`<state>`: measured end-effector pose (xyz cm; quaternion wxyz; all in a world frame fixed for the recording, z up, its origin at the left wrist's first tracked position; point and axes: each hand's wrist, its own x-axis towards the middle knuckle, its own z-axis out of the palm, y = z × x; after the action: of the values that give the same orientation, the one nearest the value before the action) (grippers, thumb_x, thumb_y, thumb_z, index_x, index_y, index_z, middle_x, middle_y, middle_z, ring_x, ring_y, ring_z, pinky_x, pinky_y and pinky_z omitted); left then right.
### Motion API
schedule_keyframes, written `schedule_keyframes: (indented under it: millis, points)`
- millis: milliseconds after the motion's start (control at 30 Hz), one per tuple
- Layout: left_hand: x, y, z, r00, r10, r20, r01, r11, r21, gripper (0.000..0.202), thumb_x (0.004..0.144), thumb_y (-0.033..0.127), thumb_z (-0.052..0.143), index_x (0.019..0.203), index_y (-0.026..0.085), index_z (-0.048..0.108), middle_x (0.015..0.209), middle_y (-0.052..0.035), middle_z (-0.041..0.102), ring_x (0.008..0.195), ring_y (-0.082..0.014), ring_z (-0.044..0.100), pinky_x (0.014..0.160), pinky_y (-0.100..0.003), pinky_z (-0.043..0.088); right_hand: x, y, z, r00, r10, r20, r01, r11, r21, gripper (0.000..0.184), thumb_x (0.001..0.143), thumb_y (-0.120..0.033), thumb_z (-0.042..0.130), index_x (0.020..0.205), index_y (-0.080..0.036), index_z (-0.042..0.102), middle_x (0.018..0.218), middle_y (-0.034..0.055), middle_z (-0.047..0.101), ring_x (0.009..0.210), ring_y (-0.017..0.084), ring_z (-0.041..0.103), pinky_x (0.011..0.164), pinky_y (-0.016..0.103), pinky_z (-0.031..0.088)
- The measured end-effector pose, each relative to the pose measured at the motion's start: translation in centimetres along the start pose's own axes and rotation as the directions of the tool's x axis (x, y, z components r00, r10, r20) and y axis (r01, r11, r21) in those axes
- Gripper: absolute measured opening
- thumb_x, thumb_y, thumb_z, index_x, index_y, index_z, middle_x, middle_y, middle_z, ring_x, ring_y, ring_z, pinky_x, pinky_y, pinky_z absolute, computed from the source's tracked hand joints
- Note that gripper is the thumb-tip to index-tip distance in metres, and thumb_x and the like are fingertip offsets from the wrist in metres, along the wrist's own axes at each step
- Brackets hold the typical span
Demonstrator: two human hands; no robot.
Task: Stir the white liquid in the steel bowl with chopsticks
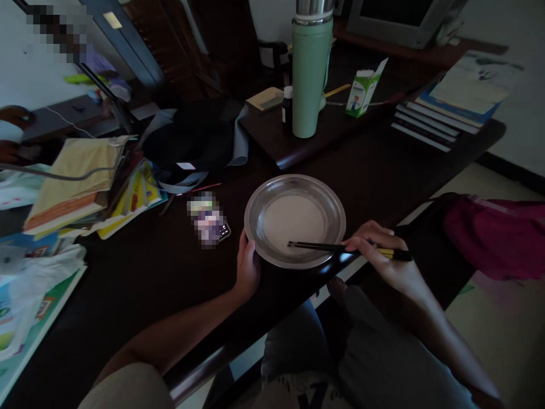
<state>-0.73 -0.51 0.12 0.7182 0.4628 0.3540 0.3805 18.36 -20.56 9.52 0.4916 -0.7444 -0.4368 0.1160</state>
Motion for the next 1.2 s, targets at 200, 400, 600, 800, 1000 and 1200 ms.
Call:
schedule_keyframes:
  millis: [200, 400, 600, 800, 1000, 1200]
  points:
    - [0.0, -0.1, 0.0, 1.0, 0.005, 0.003, -0.005, 1.0, -0.004, 0.048, 0.086, 0.052, 0.065, 0.129, 0.029, 0.064, 0.135, -0.006, 0.068, 0.135, -0.0269, 0.057, 0.118, -0.044, 0.041, 1.4, 1.4, 3.7, 0.997, -0.061, -0.051, 0.057, 0.995, -0.077, 0.035, 0.099, -0.045, 0.055, 0.074, -0.029, 0.073, 0.078, -0.0007, 0.077, 0.082, 0.022, 0.064, 0.084, 0.044, 0.043]
    - [0.0, -0.1, -0.1, 1.0, 0.001, -0.003, -0.001, 1.0, 0.005, 0.049, 0.086, 0.052, 0.065, 0.129, 0.029, 0.064, 0.134, -0.006, 0.068, 0.133, -0.0272, 0.058, 0.116, -0.044, 0.043, 2.2, 2.0, 4.1, 0.986, -0.069, -0.151, 0.044, 0.985, -0.168, 0.03, 0.098, -0.041, 0.056, 0.079, -0.029, 0.075, 0.085, 0.0003, 0.08, 0.087, 0.024, 0.065, 0.086, 0.046, 0.041]
    - [0.1, -0.3, -0.2, 1.0, 0.017, 0.004, -0.017, 1.0, 0.007, 0.049, 0.086, 0.052, 0.065, 0.13, 0.029, 0.064, 0.132, -0.0067, 0.07, 0.131, -0.0275, 0.06, 0.115, -0.046, 0.044, 1.3, 1.7, 1.0, 0.962, -0.033, -0.273, -0.024, 0.979, -0.205, 0.027, 0.095, -0.033, 0.06, 0.072, -0.028, 0.074, 0.076, 0.0015, 0.075, 0.083, 0.024, 0.065, 0.083, 0.045, 0.042]
    - [0.2, -0.4, -0.3, 1.0, 0.027, 0.013, -0.027, 0.999, 0.028, 0.051, 0.087, 0.053, 0.064, 0.132, 0.028, 0.063, 0.133, -0.0069, 0.069, 0.131, -0.0276, 0.06, 0.114, -0.045, 0.045, -0.3, 0.4, -1.9, 0.973, 0.079, -0.216, -0.097, 0.992, -0.077, 0.026, 0.093, -0.036, 0.064, 0.07, -0.029, 0.075, 0.076, 0.0018, 0.073, 0.075, 0.022, 0.068, 0.073, 0.041, 0.046]
    - [0.1, -0.3, -0.2, 1.0, 0.023, -0.017, -0.022, 0.999, 0.025, 0.048, 0.087, 0.051, 0.064, 0.129, 0.029, 0.065, 0.134, -0.0065, 0.068, 0.132, -0.0274, 0.059, 0.115, -0.046, 0.044, -0.4, -0.1, -0.3, 0.999, 0.042, -0.034, -0.043, 0.999, -0.026, 0.028, 0.096, -0.038, 0.061, 0.073, -0.029, 0.076, 0.077, 0.0016, 0.074, 0.077, 0.021, 0.067, 0.075, 0.041, 0.045]
    - [0.0, 0.0, 0.1, 1.0, -0.002, -0.014, 0.001, 1.0, -0.022, 0.049, 0.084, 0.052, 0.067, 0.127, 0.029, 0.065, 0.135, -0.0059, 0.068, 0.134, -0.0276, 0.057, 0.118, -0.045, 0.041, 0.9, 1.2, 3.3, 0.998, -0.057, -0.031, 0.055, 0.996, -0.077, 0.028, 0.098, -0.042, 0.058, 0.079, -0.031, 0.076, 0.082, -0.0015, 0.079, 0.083, 0.022, 0.065, 0.086, 0.046, 0.04]
